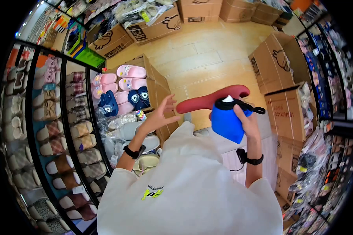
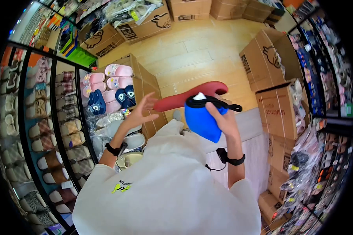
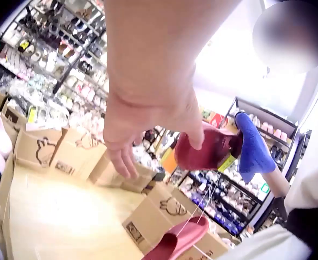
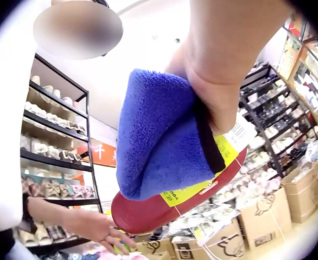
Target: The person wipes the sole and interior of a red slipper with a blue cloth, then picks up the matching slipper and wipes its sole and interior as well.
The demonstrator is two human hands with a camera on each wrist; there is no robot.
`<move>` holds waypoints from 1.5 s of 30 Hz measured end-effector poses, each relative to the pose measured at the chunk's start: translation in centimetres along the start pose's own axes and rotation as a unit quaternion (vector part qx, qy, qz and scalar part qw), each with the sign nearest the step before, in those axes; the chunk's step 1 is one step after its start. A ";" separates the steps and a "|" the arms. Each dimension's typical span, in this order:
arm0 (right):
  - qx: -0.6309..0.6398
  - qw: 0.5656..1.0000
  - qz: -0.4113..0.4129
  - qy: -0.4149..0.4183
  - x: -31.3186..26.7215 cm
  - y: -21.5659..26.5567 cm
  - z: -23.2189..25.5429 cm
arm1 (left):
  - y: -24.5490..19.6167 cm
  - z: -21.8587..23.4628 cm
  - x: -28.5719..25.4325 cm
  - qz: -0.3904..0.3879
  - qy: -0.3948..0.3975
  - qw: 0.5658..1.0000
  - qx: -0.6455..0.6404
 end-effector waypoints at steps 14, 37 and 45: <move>0.037 0.777 0.444 0.445 12.8 23.9 -25.2 | -12.6 7.6 -19.3 -0.145 -0.339 0.911 -0.184; -0.090 0.671 0.236 0.697 -0.8 10.5 -35.3 | -7.7 -32.1 -37.5 -0.180 -0.919 0.300 -0.181; -0.239 0.565 0.226 0.756 -10.9 4.1 -36.6 | -3.8 -38.5 -38.0 -0.162 -0.937 0.236 -0.200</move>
Point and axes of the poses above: each hand's wrist, its own x-axis towards the middle knuckle, its own z-axis out of the back of the hand, y = z × x, the point moved 3 cm from there along x, towards the middle knuckle, and after that the axes turned 12 degrees about -x, right-handed, at the moved point
